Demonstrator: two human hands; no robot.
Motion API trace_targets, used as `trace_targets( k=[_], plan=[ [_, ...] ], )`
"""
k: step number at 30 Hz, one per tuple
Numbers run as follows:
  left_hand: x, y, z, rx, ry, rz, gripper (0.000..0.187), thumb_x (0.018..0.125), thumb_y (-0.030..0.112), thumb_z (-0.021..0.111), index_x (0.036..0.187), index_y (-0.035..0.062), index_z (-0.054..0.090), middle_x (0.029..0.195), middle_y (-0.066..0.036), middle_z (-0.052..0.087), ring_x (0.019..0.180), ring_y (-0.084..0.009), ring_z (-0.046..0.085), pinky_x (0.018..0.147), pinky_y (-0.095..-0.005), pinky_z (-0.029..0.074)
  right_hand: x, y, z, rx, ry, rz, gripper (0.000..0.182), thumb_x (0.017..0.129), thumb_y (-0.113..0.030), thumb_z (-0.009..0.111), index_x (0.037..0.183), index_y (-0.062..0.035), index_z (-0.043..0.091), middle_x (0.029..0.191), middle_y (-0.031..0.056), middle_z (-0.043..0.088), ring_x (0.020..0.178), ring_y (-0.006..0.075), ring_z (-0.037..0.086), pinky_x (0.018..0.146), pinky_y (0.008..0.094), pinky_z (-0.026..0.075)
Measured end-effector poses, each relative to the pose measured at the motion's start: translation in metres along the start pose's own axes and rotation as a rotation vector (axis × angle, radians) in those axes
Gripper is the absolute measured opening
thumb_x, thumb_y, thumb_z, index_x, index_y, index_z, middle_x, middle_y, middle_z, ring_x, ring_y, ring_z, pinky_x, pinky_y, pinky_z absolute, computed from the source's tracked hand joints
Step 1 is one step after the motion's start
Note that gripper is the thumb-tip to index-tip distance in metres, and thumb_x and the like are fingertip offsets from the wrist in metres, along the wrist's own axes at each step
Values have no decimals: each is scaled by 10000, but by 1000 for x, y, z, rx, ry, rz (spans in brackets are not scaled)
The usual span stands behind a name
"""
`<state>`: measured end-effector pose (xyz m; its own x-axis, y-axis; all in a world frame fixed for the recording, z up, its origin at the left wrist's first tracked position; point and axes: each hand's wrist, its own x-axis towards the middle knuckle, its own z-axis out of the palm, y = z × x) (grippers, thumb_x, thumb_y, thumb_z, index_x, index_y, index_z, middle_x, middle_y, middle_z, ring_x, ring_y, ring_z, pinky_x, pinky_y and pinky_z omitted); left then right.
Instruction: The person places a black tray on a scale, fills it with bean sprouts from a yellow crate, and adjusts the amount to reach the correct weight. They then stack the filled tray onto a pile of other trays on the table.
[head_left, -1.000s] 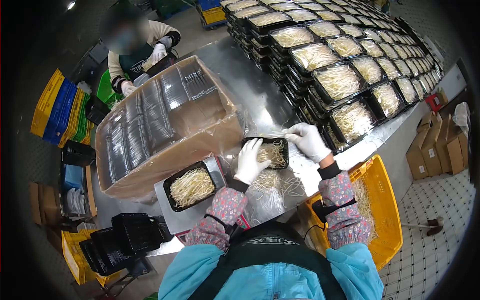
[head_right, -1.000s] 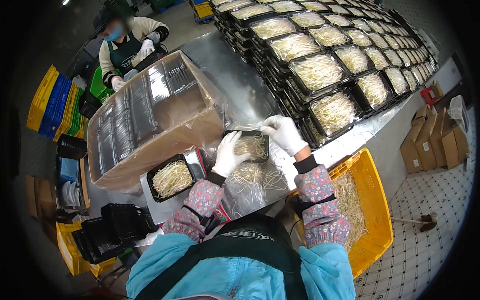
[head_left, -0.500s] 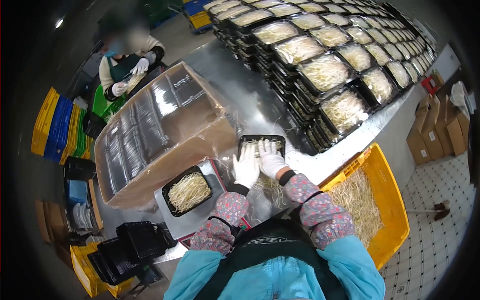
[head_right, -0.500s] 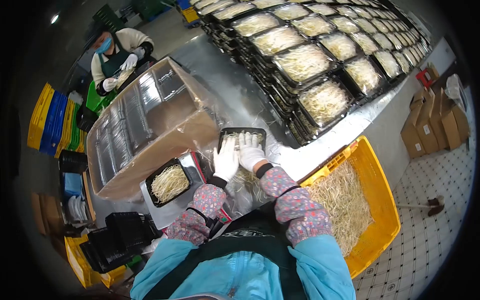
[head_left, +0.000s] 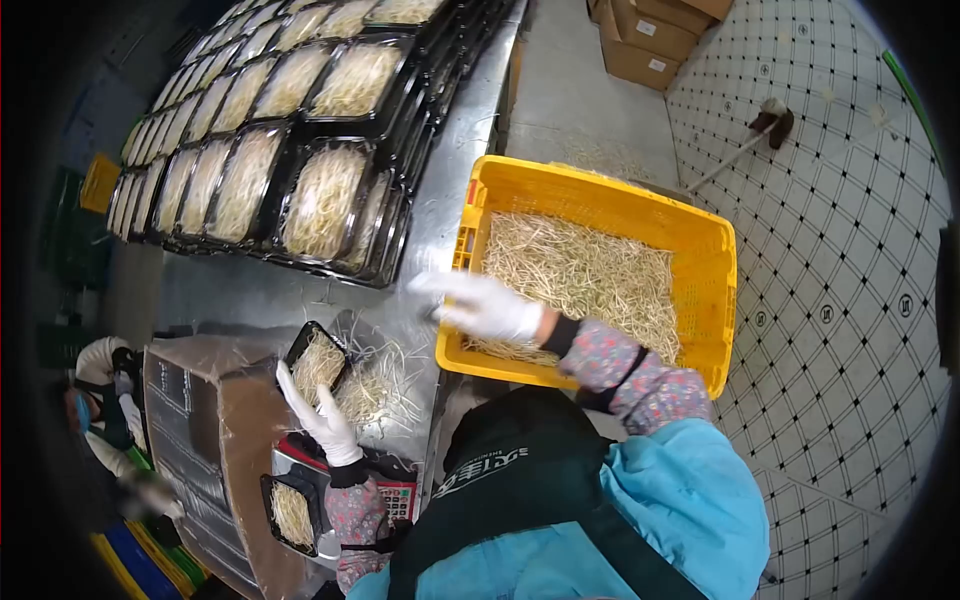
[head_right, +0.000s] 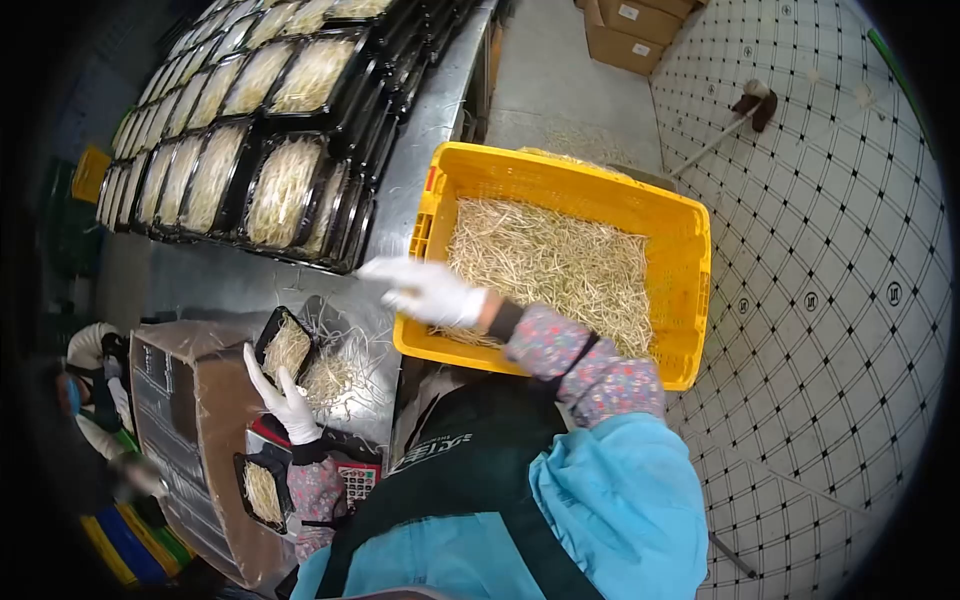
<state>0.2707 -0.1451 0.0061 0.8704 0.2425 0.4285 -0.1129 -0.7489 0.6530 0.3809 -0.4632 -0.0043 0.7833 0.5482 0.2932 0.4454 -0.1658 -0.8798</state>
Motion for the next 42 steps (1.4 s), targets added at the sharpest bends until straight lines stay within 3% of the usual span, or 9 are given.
trace_targets(
  k=[5, 9, 15, 21, 26, 31, 34, 38, 42],
  plan=[
    [17, 125, 93, -300, -514, 166, 725, 826, 31, 678, 1476, -28, 364, 1519, -217, 388, 1438, -353, 332, 1183, -425, 253, -155, 110, -171, -405, 462, 670, 592, 915, -370, 663, 1419, -99, 508, 1373, 191, 564, 1274, 334, 535, 1066, 392, 423],
    [9, 161, 213, -157, -1036, 384, 846, 789, 195, 779, 1487, -9, 346, 1508, -233, 389, 1443, -411, 298, 1180, -434, 270, -241, 144, -210, -505, 27, 1127, 873, 843, -491, 721, 1513, -71, 350, 1485, 225, 438, 1330, 364, 476, 1096, 408, 393],
    [-34, 180, 371, 317, -1583, 629, 1169, 676, 525, 814, 1539, 16, 213, 1564, -243, 288, 1460, -462, 204, 1190, -489, 231, -269, 209, -192, -399, -60, 1065, 1075, 739, -552, 778, 1544, -54, 267, 1592, 205, 269, 1471, 375, 248, 1182, 437, 281],
    [-97, 211, 427, 518, -1613, 593, 1397, 504, 434, 946, 1557, 54, 110, 1593, -249, 179, 1414, -449, 309, 1085, -596, 353, -261, 166, -149, -537, -340, 967, 1117, 699, -517, 817, 1533, -53, 239, 1548, 182, 340, 1389, 405, 367, 1086, 511, 395],
    [-143, 170, 446, 326, -1481, 756, 718, 684, 71, 757, 1333, 74, 450, 1046, -203, 591, 964, -376, 625, 771, -436, 551, -314, 165, -133, -396, -249, 999, 519, 803, -157, 716, 1270, -30, 528, 1142, 198, 605, 1038, 365, 633, 845, 440, 535],
    [-146, 227, 416, 142, -1694, 534, 522, 751, 101, 714, 1245, 52, 550, 1105, -213, 622, 1030, -376, 624, 843, -446, 537, -311, 133, -176, -425, -463, 1020, 189, 740, -137, 672, 894, -31, 702, 938, 189, 713, 939, 370, 692, 760, 474, 553],
    [-149, 240, 411, -196, -1601, 285, 606, 761, 136, 727, 1327, 49, 528, 1221, -230, 605, 1120, -387, 600, 945, -433, 506, -326, 122, -212, -542, -339, 1072, 354, 735, -218, 699, 1083, -152, 687, 959, 140, 704, 940, 357, 683, 783, 459, 544],
    [-110, 229, 419, -194, -1480, 395, 663, 784, 191, 736, 1386, 46, 499, 1323, -227, 571, 1234, -379, 540, 1056, -418, 439, -304, 131, -231, -743, -490, 1125, 583, 739, -236, 741, 1277, -73, 587, 1167, 171, 661, 1083, 328, 641, 852, 440, 539],
    [-34, 157, 428, -111, -1139, 468, 624, 777, 133, 717, 1361, 43, 513, 1353, -218, 548, 1233, -373, 528, 1081, -416, 417, -244, 161, -224, -630, -110, 939, 656, 828, -281, 682, 1400, -36, 472, 1291, 207, 594, 1162, 351, 595, 954, 424, 501]
  ],
)
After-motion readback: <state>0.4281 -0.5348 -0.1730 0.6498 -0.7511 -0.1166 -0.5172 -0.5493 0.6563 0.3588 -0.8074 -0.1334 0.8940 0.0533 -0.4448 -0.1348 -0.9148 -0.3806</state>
